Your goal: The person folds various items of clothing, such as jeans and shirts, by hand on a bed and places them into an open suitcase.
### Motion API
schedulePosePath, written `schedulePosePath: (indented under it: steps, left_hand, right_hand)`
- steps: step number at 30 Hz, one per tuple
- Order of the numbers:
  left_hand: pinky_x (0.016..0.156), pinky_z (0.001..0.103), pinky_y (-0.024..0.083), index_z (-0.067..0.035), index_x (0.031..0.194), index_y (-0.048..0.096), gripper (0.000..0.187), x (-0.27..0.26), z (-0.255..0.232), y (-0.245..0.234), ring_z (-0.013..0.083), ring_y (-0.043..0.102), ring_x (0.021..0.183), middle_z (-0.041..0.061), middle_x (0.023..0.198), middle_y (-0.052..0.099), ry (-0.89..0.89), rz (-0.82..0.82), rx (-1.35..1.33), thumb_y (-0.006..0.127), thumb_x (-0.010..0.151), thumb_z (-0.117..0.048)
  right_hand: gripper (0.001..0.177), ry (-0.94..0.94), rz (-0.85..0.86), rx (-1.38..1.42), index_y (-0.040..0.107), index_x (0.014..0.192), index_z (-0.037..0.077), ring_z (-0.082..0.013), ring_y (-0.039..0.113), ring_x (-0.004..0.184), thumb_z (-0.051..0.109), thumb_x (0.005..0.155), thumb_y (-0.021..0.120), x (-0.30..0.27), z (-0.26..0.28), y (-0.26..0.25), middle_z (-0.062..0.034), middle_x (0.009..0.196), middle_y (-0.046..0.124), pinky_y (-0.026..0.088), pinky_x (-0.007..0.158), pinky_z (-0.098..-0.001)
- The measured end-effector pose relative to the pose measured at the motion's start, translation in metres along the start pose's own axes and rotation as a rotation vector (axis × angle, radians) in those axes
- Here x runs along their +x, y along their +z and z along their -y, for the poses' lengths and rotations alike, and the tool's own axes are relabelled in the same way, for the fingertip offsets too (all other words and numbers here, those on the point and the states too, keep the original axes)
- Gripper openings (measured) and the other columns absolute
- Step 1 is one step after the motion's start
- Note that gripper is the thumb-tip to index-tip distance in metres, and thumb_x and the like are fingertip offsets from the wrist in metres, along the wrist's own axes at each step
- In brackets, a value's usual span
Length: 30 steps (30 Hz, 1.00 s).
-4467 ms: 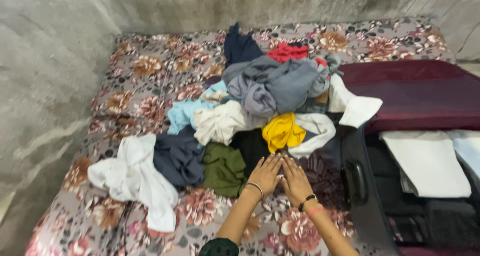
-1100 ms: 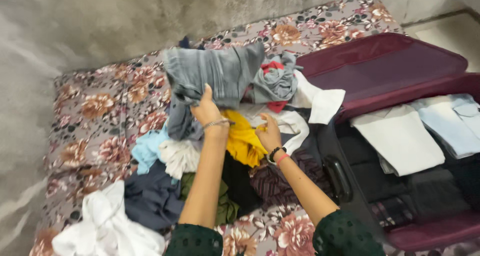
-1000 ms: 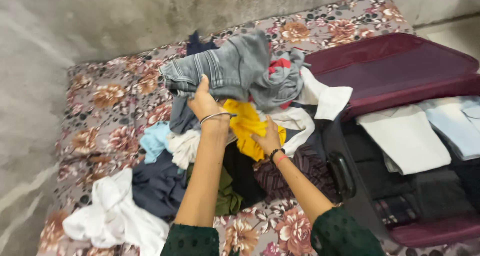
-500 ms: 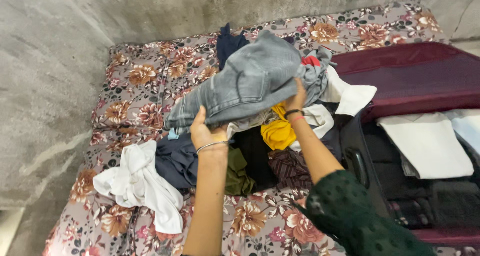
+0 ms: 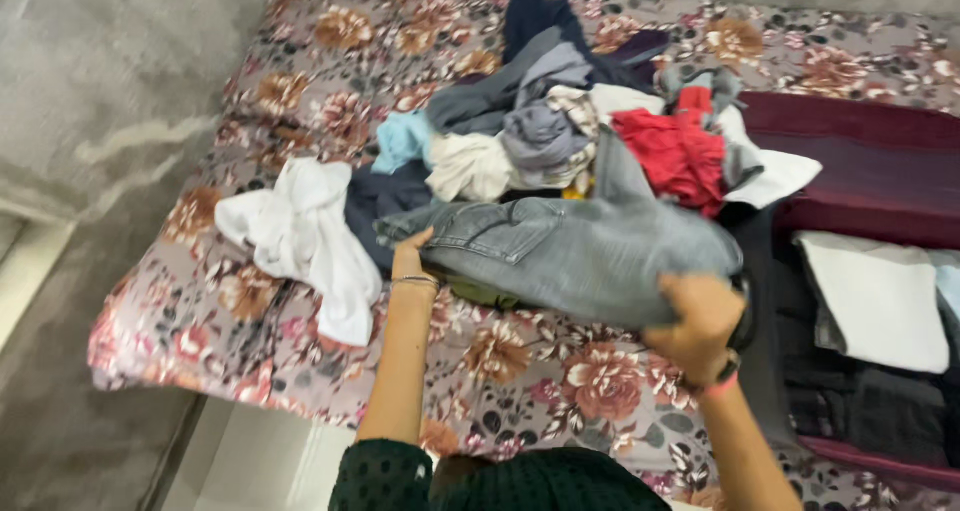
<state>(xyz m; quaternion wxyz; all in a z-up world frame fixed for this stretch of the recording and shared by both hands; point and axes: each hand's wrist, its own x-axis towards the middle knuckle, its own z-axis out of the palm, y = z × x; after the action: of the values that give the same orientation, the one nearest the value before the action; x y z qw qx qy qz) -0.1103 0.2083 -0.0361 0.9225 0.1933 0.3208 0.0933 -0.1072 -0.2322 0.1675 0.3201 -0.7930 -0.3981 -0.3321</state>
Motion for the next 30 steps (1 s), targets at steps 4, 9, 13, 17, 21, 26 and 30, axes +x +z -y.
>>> schedulePosePath:
  steps: [4, 9, 13, 17, 21, 26, 30]
  left_hand:
    - [0.094, 0.050, 0.057, -0.001, 0.119, 0.067, 0.036, -0.038, -0.050, -0.030, 0.0329, 0.071, 0.101, 0.015, 0.112, 0.074, 0.104, -0.030, 0.092, 0.070, 0.084, -0.008]
    - [0.094, 0.043, 0.056, 0.001, 0.120, 0.068, 0.032, -0.086, -0.114, -0.089, 0.0286, 0.072, 0.104, 0.013, 0.114, 0.076, 0.197, -0.057, 0.239, 0.069, 0.088, -0.001]
    - [0.090, 0.042, 0.057, 0.000, 0.121, 0.066, 0.037, -0.104, -0.183, -0.147, 0.0276, 0.070, 0.100, 0.012, 0.113, 0.073, 0.365, -0.054, 0.360, 0.070, 0.085, 0.007]
    - [0.093, 0.039, 0.060, -0.007, 0.121, 0.061, 0.052, -0.115, -0.271, -0.212, 0.0255, 0.071, 0.100, 0.009, 0.113, 0.073, 0.522, -0.066, 0.305, 0.072, 0.074, 0.013]
    - [0.094, 0.037, 0.057, 0.000, 0.129, 0.064, 0.048, -0.135, -0.357, -0.275, 0.0255, 0.070, 0.106, 0.011, 0.119, 0.072, 0.593, -0.164, 0.484, 0.080, 0.084, 0.002]
    - [0.090, 0.047, 0.059, 0.003, 0.134, 0.060, 0.055, -0.143, -0.364, -0.359, 0.0325, 0.069, 0.107, 0.015, 0.123, 0.070, 0.397, -0.437, 0.385, 0.079, 0.085, -0.011]
    - [0.100, 0.046, 0.059, 0.000, 0.145, 0.042, 0.078, -0.128, -0.317, -0.454, 0.0329, 0.066, 0.119, 0.017, 0.140, 0.059, 0.492, -0.793, 0.323, 0.081, 0.079, -0.013]
  right_hand:
    - [0.042, 0.025, 0.250, 0.137, 0.069, 0.093, 0.006, -0.0327, 0.067, 0.073, 0.013, 0.052, 0.072, -0.022, 0.094, 0.043, -0.0122, 0.082, 0.070, 0.052, 0.066, -0.0441]
    - [0.044, 0.159, 0.607, 0.114, 0.068, 0.100, 0.011, -0.0347, 0.068, 0.075, 0.009, 0.057, 0.075, -0.056, 0.185, 0.134, -0.0120, 0.078, 0.071, 0.052, 0.066, -0.0466]
    - [0.049, 0.264, 0.765, 0.218, 0.064, 0.108, 0.011, -0.0371, 0.069, 0.080, 0.016, 0.062, 0.080, -0.071, 0.268, 0.204, -0.0138, 0.085, 0.072, 0.052, 0.066, -0.0488]
    - [0.052, 0.401, 0.961, 0.354, 0.056, 0.119, 0.011, -0.0378, 0.068, 0.095, 0.022, 0.073, 0.079, -0.095, 0.356, 0.274, -0.0153, 0.099, 0.072, 0.053, 0.077, -0.0489]
    - [0.055, 0.279, 0.964, 0.445, 0.051, 0.136, 0.010, -0.0401, 0.063, 0.113, 0.012, 0.083, 0.067, -0.136, 0.392, 0.340, -0.0187, 0.127, 0.065, 0.051, 0.092, -0.0483]
    - [0.058, 0.302, 1.177, 0.298, 0.056, 0.137, 0.017, -0.0362, 0.060, 0.120, 0.017, 0.080, 0.068, -0.177, 0.375, 0.368, -0.0123, 0.130, 0.063, 0.049, 0.100, -0.0472]
    - [0.050, 0.535, 1.226, 0.190, 0.059, 0.133, 0.016, -0.0368, 0.059, 0.121, 0.022, 0.085, 0.069, -0.217, 0.341, 0.353, -0.0144, 0.132, 0.060, 0.050, 0.099, -0.0473]
